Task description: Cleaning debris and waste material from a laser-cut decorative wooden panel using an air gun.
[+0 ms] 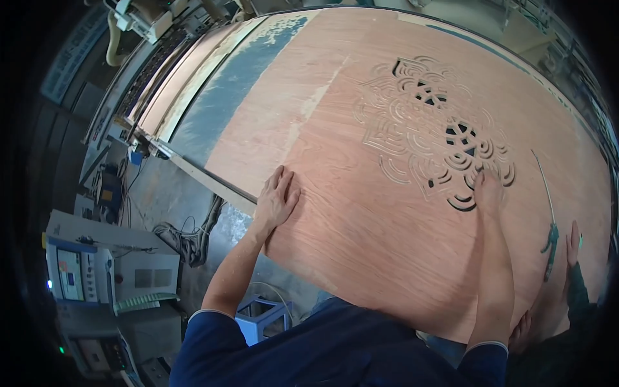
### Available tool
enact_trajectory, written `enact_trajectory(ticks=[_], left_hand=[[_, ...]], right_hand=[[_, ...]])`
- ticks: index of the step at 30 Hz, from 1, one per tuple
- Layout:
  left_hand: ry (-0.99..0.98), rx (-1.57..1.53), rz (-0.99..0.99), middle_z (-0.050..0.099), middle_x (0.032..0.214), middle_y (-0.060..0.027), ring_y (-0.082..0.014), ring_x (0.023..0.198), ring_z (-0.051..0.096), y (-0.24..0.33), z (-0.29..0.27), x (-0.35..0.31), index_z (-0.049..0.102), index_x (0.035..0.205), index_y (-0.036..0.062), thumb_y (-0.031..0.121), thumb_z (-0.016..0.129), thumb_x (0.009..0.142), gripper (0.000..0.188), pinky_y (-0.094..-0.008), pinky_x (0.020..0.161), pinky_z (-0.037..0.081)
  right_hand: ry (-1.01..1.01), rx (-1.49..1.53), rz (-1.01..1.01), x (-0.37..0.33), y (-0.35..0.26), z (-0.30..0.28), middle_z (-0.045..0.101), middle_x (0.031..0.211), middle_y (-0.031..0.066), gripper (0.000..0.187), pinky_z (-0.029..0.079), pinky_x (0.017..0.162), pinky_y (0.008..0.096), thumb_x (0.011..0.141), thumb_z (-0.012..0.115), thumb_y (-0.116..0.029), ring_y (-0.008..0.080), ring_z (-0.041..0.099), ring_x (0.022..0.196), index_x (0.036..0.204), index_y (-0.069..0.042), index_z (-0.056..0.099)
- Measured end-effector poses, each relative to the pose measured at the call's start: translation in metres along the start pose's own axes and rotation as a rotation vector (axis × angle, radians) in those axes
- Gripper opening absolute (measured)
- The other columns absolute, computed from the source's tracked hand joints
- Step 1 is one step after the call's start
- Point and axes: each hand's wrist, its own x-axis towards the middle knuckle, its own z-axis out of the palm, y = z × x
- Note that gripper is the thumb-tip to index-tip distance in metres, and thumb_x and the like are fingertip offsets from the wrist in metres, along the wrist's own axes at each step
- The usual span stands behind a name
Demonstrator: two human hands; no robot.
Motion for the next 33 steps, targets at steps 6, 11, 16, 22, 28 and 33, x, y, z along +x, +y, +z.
enact_trajectory(ticks=[6, 11, 16, 22, 28, 33], left_hand=[[0.012, -0.005, 0.01, 0.043, 0.157, -0.0217, -0.0427, 0.138, 0.048, -0.001, 0.004, 0.0, 0.054, 0.146, 0.0053, 0.039, 0.063, 0.098, 0.059, -0.0473, 0.114, 0.043], [0.004, -0.015, 0.009, 0.043, 0.157, -0.0219, -0.043, 0.139, 0.048, 0.001, 0.003, -0.001, 0.053, 0.146, 0.0049, 0.039, 0.062, 0.099, 0.059, -0.0479, 0.115, 0.043], [-0.008, -0.042, 0.029, 0.043, 0.158, -0.0228, -0.043, 0.144, 0.042, 0.0, 0.015, 0.006, 0.053, 0.148, 0.0033, 0.037, 0.061, 0.101, 0.059, -0.0486, 0.12, 0.037], [0.043, -0.021, 0.085, 0.044, 0.155, -0.0267, -0.0453, 0.141, 0.044, -0.006, 0.006, 0.003, 0.053, 0.146, 0.0016, 0.027, 0.06, 0.101, 0.052, -0.0488, 0.116, 0.04], [0.008, -0.058, 0.1, 0.042, 0.156, -0.0273, -0.0461, 0.141, 0.043, 0.003, 0.008, 0.005, 0.053, 0.146, 0.0005, 0.025, 0.062, 0.1, 0.053, -0.0501, 0.115, 0.04], [-0.025, -0.007, 0.084, 0.04, 0.158, -0.0269, -0.0444, 0.145, 0.041, 0.006, 0.008, 0.005, 0.051, 0.149, 0.0014, 0.031, 0.055, 0.105, 0.053, -0.0487, 0.119, 0.036]], right_hand=[[0.058, -0.013, -0.069, 0.002, 0.008, 0.006, 0.069, 0.097, 0.0238, 0.026, 0.051, 0.078, 0.0534, 0.099, 0.055, -0.024, 0.045, 0.067, 0.09, 0.096, -0.002, 0.067], [0.032, -0.031, -0.06, 0.001, 0.01, 0.005, 0.069, 0.097, 0.0231, 0.024, 0.051, 0.078, 0.0535, 0.099, 0.054, -0.023, 0.0449, 0.067, 0.091, 0.097, -0.003, 0.067], [-0.151, -0.043, 0.136, -0.001, 0.008, -0.005, 0.072, 0.106, 0.0231, 0.031, 0.054, 0.083, 0.0515, 0.099, 0.053, -0.023, 0.0408, 0.07, 0.097, 0.112, -0.004, 0.073], [0.132, -0.009, -0.116, 0.001, -0.003, 0.009, 0.07, 0.098, 0.0206, 0.017, 0.054, 0.077, 0.0529, 0.093, 0.059, -0.017, 0.0418, 0.068, 0.089, 0.09, -0.005, 0.071], [0.112, 0.029, -0.104, 0.001, 0.0, -0.002, 0.069, 0.099, 0.0215, 0.014, 0.056, 0.079, 0.0523, 0.089, 0.062, -0.014, 0.0411, 0.069, 0.089, 0.087, -0.001, 0.068], [0.182, 0.044, -0.142, 0.0, 0.01, 0.002, 0.069, 0.092, 0.0203, 0.016, 0.053, 0.075, 0.0527, 0.09, 0.061, -0.016, 0.0411, 0.067, 0.084, 0.085, -0.003, 0.069]])
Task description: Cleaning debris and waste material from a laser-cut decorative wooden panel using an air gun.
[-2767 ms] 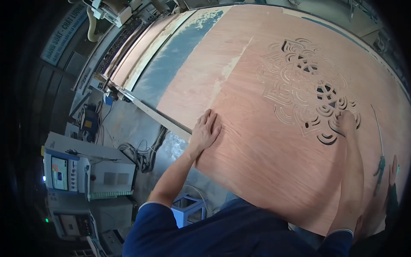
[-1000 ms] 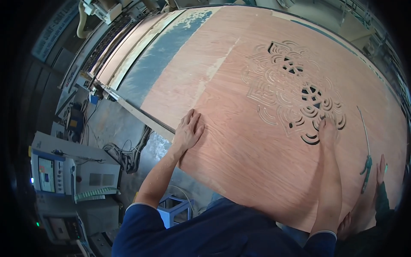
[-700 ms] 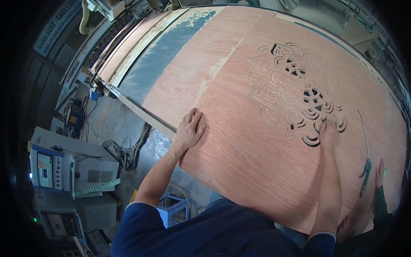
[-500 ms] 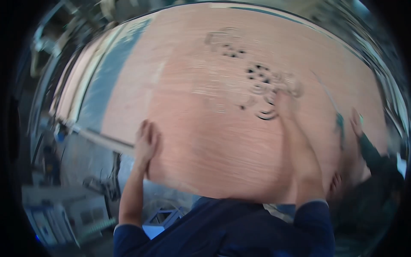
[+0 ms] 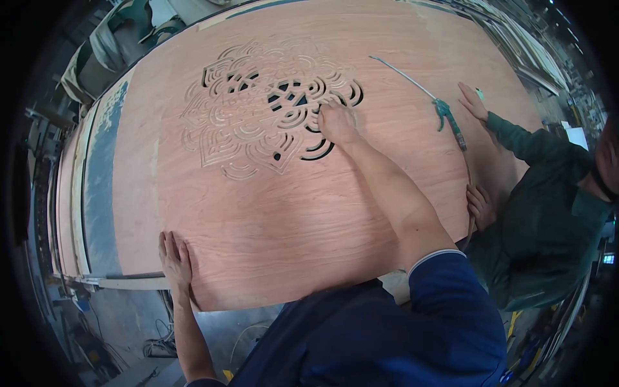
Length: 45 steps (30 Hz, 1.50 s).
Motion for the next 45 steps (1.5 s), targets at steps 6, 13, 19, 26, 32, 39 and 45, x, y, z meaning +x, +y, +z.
enact_trajectory(ticks=[6, 13, 19, 26, 32, 39, 45], left_hand=[[-0.015, 0.018, -0.022, 0.039, 0.159, -0.0274, -0.0446, 0.145, 0.04, 0.002, -0.003, -0.001, 0.05, 0.149, -0.0001, 0.032, 0.054, 0.106, 0.054, -0.0493, 0.119, 0.035], [-0.012, 0.0, -0.018, 0.038, 0.16, -0.0265, -0.045, 0.145, 0.04, -0.003, 0.0, 0.0, 0.05, 0.15, 0.0013, 0.029, 0.057, 0.103, 0.055, -0.0497, 0.118, 0.036], [-0.001, -0.004, -0.007, 0.038, 0.16, -0.0264, -0.0449, 0.144, 0.04, -0.003, 0.0, 0.0, 0.05, 0.15, 0.0021, 0.028, 0.058, 0.103, 0.054, -0.05, 0.118, 0.036], [-0.014, -0.013, -0.023, 0.039, 0.159, -0.0262, -0.045, 0.145, 0.04, 0.004, -0.005, -0.001, 0.051, 0.149, 0.0012, 0.029, 0.057, 0.104, 0.053, -0.0489, 0.118, 0.036], [-0.012, -0.03, -0.027, 0.039, 0.158, -0.0278, -0.0455, 0.144, 0.04, 0.005, -0.007, 0.001, 0.051, 0.148, 0.0008, 0.028, 0.057, 0.104, 0.052, -0.0487, 0.119, 0.036], [0.042, -0.026, 0.002, 0.042, 0.156, -0.0282, -0.0472, 0.14, 0.044, -0.001, 0.0, 0.0, 0.052, 0.147, 0.0024, 0.026, 0.063, 0.1, 0.054, -0.051, 0.115, 0.04], [0.068, -0.022, 0.021, 0.044, 0.154, -0.0286, -0.0476, 0.137, 0.046, -0.004, 0.001, 0.0, 0.053, 0.145, 0.0012, 0.025, 0.063, 0.1, 0.052, -0.0513, 0.113, 0.041]], right_hand=[[-0.004, -0.011, 0.008, -0.002, -0.006, -0.001, 0.068, 0.092, 0.0184, 0.015, 0.053, 0.074, 0.0515, 0.09, 0.061, -0.017, 0.0387, 0.068, 0.084, 0.085, -0.004, 0.068], [0.005, -0.026, 0.005, -0.002, -0.009, -0.002, 0.068, 0.09, 0.0167, 0.015, 0.054, 0.073, 0.0501, 0.09, 0.062, -0.016, 0.0372, 0.068, 0.083, 0.082, -0.004, 0.067], [0.03, 0.022, 0.0, 0.0, -0.004, -0.001, 0.067, 0.091, 0.0178, 0.013, 0.053, 0.073, 0.0505, 0.088, 0.063, -0.013, 0.0385, 0.067, 0.083, 0.08, -0.004, 0.067], [0.027, 0.016, 0.004, -0.001, -0.004, 0.001, 0.068, 0.096, 0.0189, 0.013, 0.054, 0.074, 0.0509, 0.089, 0.062, -0.012, 0.0393, 0.067, 0.085, 0.082, -0.003, 0.068], [-0.103, -0.011, 0.058, 0.003, -0.008, -0.004, 0.069, 0.104, 0.0233, 0.017, 0.057, 0.082, 0.052, 0.09, 0.062, -0.014, 0.0418, 0.069, 0.093, 0.092, 0.001, 0.07], [-0.096, -0.023, 0.052, 0.001, -0.006, -0.004, 0.069, 0.101, 0.0214, 0.017, 0.057, 0.082, 0.0512, 0.091, 0.061, -0.015, 0.0409, 0.069, 0.092, 0.089, 0.0, 0.069], [-0.1, -0.04, 0.063, 0.002, -0.004, 0.002, 0.069, 0.101, 0.0206, 0.017, 0.057, 0.081, 0.0503, 0.091, 0.061, -0.016, 0.0406, 0.069, 0.09, 0.088, 0.0, 0.069]])
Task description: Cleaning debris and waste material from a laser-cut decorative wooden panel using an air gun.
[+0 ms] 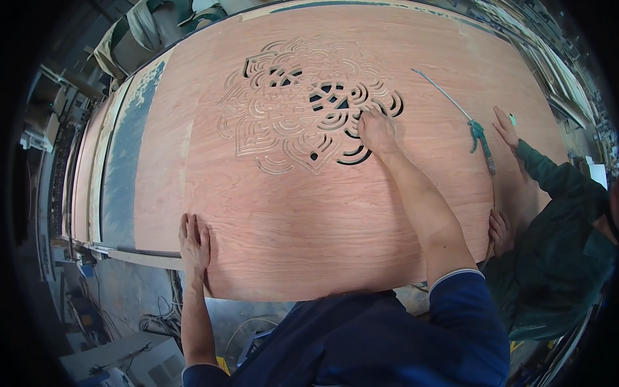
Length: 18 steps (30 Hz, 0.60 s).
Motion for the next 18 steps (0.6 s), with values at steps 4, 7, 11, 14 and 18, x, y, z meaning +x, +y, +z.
enact_trajectory(ticks=[4, 7, 11, 14, 18], left_hand=[[-0.003, 0.011, -0.003, 0.044, 0.154, -0.028, -0.0467, 0.137, 0.047, 0.0014, 0.0003, 0.0, 0.054, 0.145, 0.0014, 0.025, 0.063, 0.099, 0.052, -0.0509, 0.113, 0.042], [0.001, 0.008, -0.008, 0.044, 0.154, -0.0273, -0.0469, 0.137, 0.047, -0.0021, 0.0007, -0.0014, 0.054, 0.145, 0.0018, 0.025, 0.063, 0.099, 0.051, -0.0506, 0.112, 0.042], [-0.006, 0.012, -0.031, 0.044, 0.154, -0.0271, -0.0466, 0.137, 0.047, 0.0035, -0.002, -0.001, 0.054, 0.145, 0.002, 0.025, 0.064, 0.099, 0.052, -0.0503, 0.112, 0.042], [-0.028, -0.008, -0.047, 0.043, 0.156, -0.0266, -0.045, 0.141, 0.044, 0.0051, -0.0033, -0.0006, 0.052, 0.146, 0.0019, 0.028, 0.061, 0.101, 0.053, -0.0487, 0.116, 0.04], [-0.025, 0.006, -0.039, 0.043, 0.156, -0.0266, -0.0443, 0.141, 0.044, 0.0048, -0.003, 0.0001, 0.053, 0.146, 0.0018, 0.027, 0.061, 0.101, 0.052, -0.0477, 0.116, 0.04]], right_hand=[[0.03, 0.003, -0.014, -0.0005, 0.0018, 0.0017, 0.069, 0.1, 0.0202, 0.017, 0.057, 0.08, 0.0505, 0.091, 0.062, -0.016, 0.0404, 0.069, 0.089, 0.088, -0.001, 0.069], [0.025, -0.001, -0.013, -0.0005, -0.0019, 0.001, 0.069, 0.1, 0.0199, 0.016, 0.057, 0.08, 0.0506, 0.09, 0.062, -0.016, 0.0402, 0.07, 0.089, 0.088, -0.001, 0.069], [0.018, 0.014, 0.01, -0.0013, -0.0029, -0.0008, 0.07, 0.101, 0.0204, 0.02, 0.055, 0.079, 0.0521, 0.094, 0.058, -0.018, 0.0415, 0.068, 0.091, 0.09, -0.003, 0.069], [0.039, 0.01, -0.005, -0.0015, -0.0003, -0.0002, 0.071, 0.101, 0.02, 0.019, 0.055, 0.079, 0.0516, 0.094, 0.058, -0.018, 0.0411, 0.068, 0.092, 0.09, -0.003, 0.069], [0.04, 0.013, -0.009, -0.0012, 0.0014, 0.0011, 0.071, 0.101, 0.0195, 0.018, 0.055, 0.079, 0.0511, 0.094, 0.058, -0.016, 0.0407, 0.069, 0.091, 0.091, -0.002, 0.069]])
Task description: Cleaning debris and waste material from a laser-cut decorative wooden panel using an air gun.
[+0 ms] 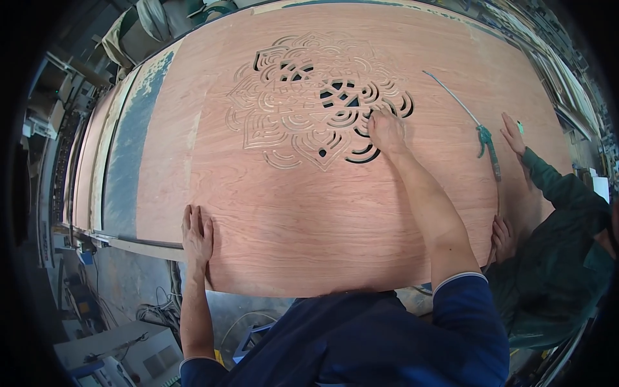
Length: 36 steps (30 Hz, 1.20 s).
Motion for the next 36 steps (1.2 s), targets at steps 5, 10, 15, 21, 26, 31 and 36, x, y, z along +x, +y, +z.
enact_trajectory(ticks=[5, 10, 15, 21, 26, 31, 36], left_hand=[[-0.006, 0.005, -0.004, 0.043, 0.156, -0.0266, -0.0441, 0.142, 0.044, 0.0003, 0.0, -0.0004, 0.053, 0.146, 0.0015, 0.027, 0.061, 0.101, 0.052, -0.0473, 0.116, 0.04], [0.04, 0.005, 0.016, 0.045, 0.154, -0.0268, -0.0461, 0.137, 0.048, -0.001, 0.0013, -0.0009, 0.057, 0.142, 0.0016, 0.027, 0.064, 0.1, 0.05, -0.0496, 0.112, 0.043], [0.038, -0.004, 0.024, 0.045, 0.154, -0.0269, -0.0459, 0.137, 0.047, -0.0028, 0.0027, -0.0011, 0.057, 0.143, 0.0014, 0.027, 0.064, 0.1, 0.05, -0.0498, 0.113, 0.043], [0.037, 0.004, 0.029, 0.045, 0.154, -0.0264, -0.0456, 0.138, 0.047, -0.0038, 0.0035, -0.0003, 0.055, 0.144, 0.0015, 0.026, 0.064, 0.1, 0.051, -0.0497, 0.113, 0.042], [-0.001, -0.003, 0.011, 0.043, 0.155, -0.0283, -0.0452, 0.141, 0.045, -0.0017, 0.0012, 0.0, 0.052, 0.147, -0.0003, 0.025, 0.061, 0.101, 0.053, -0.0484, 0.116, 0.039], [-0.009, -0.004, 0.007, 0.043, 0.155, -0.0279, -0.0449, 0.141, 0.044, -0.0011, -0.0006, -0.0004, 0.051, 0.148, 0.0004, 0.025, 0.06, 0.102, 0.053, -0.0481, 0.116, 0.038], [-0.034, -0.005, 0.007, 0.042, 0.157, -0.0269, -0.0443, 0.143, 0.042, -0.0022, 0.0012, -0.0001, 0.051, 0.148, 0.0009, 0.028, 0.058, 0.103, 0.053, -0.0479, 0.118, 0.037]], right_hand=[[0.006, -0.005, -0.008, 0.0003, -0.0002, 0.0003, 0.071, 0.101, 0.0201, 0.019, 0.056, 0.078, 0.0517, 0.095, 0.058, -0.016, 0.0414, 0.069, 0.089, 0.091, -0.002, 0.069], [0.007, -0.002, -0.004, 0.0008, -0.0018, -0.0004, 0.071, 0.099, 0.0204, 0.018, 0.055, 0.077, 0.0525, 0.094, 0.058, -0.016, 0.0421, 0.069, 0.088, 0.09, -0.002, 0.069], [0.006, 0.003, -0.008, 0.0004, -0.0042, -0.0039, 0.071, 0.099, 0.0204, 0.018, 0.055, 0.077, 0.0527, 0.094, 0.058, -0.016, 0.0421, 0.069, 0.088, 0.09, -0.002, 0.069], [-0.009, -0.011, 0.0, 0.0012, -0.0013, -0.0012, 0.071, 0.1, 0.0193, 0.018, 0.055, 0.078, 0.0519, 0.094, 0.058, -0.017, 0.0412, 0.069, 0.089, 0.091, -0.002, 0.069], [0.012, -0.002, -0.014, 0.001, 0.0006, 0.0024, 0.071, 0.1, 0.0189, 0.019, 0.055, 0.078, 0.0517, 0.094, 0.058, -0.017, 0.0403, 0.069, 0.09, 0.091, -0.003, 0.07], [0.026, -0.001, -0.032, 0.0011, 0.0015, 0.0043, 0.07, 0.102, 0.0203, 0.016, 0.057, 0.077, 0.051, 0.09, 0.062, -0.016, 0.0411, 0.07, 0.087, 0.088, -0.001, 0.069], [0.024, 0.014, -0.034, -0.0001, 0.0006, 0.0002, 0.069, 0.099, 0.021, 0.015, 0.057, 0.077, 0.0515, 0.09, 0.063, -0.015, 0.0414, 0.069, 0.087, 0.086, -0.001, 0.067]])
